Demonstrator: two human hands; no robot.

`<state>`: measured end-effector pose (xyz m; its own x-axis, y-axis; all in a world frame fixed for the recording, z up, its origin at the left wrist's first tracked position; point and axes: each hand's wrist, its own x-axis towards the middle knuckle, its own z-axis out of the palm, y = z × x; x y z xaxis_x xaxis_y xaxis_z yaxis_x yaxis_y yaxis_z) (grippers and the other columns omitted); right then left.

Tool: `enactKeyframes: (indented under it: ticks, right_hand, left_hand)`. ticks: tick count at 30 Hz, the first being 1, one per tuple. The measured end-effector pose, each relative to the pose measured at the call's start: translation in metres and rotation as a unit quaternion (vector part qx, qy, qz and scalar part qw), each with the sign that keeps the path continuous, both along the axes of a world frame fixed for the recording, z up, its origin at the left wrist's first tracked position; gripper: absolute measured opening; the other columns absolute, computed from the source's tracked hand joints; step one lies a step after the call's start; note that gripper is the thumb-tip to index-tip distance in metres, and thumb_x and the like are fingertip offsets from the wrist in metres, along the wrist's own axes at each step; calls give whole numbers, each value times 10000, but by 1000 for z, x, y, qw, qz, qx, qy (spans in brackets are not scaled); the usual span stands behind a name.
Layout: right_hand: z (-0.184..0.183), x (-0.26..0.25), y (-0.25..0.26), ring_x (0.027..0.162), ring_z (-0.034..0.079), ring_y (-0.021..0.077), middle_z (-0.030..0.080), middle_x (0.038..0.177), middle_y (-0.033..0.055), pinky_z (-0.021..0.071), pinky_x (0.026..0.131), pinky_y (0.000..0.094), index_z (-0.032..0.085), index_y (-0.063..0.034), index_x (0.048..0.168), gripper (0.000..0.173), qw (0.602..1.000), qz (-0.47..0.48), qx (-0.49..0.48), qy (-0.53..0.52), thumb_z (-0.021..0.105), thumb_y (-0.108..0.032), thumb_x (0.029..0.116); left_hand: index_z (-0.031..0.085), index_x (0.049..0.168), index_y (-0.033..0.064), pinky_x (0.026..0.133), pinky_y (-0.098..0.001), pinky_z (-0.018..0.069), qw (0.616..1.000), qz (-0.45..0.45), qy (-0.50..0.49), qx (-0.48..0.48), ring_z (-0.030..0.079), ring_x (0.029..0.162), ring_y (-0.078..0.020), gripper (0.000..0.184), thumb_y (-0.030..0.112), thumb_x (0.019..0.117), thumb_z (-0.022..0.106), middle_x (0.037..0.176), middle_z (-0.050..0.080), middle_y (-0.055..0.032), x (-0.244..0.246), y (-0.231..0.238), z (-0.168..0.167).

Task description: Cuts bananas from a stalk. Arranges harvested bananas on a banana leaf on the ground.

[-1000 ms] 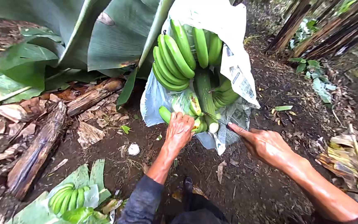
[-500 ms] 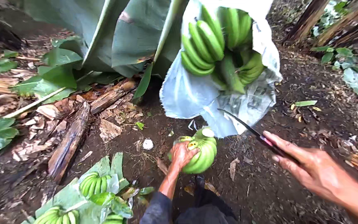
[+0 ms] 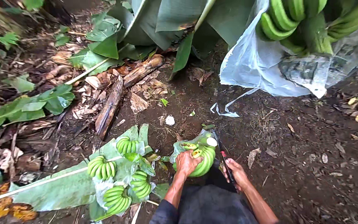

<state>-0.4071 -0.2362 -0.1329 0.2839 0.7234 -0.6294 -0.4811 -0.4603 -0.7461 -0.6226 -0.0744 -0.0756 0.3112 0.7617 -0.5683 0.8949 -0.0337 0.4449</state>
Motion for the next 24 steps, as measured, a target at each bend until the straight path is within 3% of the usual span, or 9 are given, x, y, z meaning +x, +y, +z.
enactKeyframes:
  ticks: [7,13,18,24]
  right_hand:
    - [3,-16,-3,473,561,180,621,690,96,483,409,315,588,-37,1153,254,994,102,-12,-27,455,-238,1074]
    - [5,-26,47,472,563,177,614,681,88,490,413,312,586,-34,1184,274,987,151,-20,-44,445,-253,1098]
    - [22,-58,54,448,497,146,535,663,50,449,386,287,559,-55,1144,308,990,110,-47,74,373,-298,1117]
    - [55,-81,40,432,463,91,502,655,8,400,361,224,538,-90,1063,360,975,22,-81,207,308,-360,1121]
  left_hand:
    - [752,988,170,865,-550,545,998,52,-16,19,710,938,-268,549,680,796,691,912,739,-68,-23,4,4]
    - [755,1009,180,875,-549,546,998,52,-27,21,711,957,-264,544,676,795,690,931,746,-63,-29,6,7]
    - [755,1021,183,879,-553,547,997,79,-3,11,709,996,-276,545,676,804,670,972,748,-73,-22,4,-1]
    - [745,1133,175,915,-574,543,996,80,25,0,705,1070,-318,582,676,863,621,1078,752,-112,-15,-9,-15]
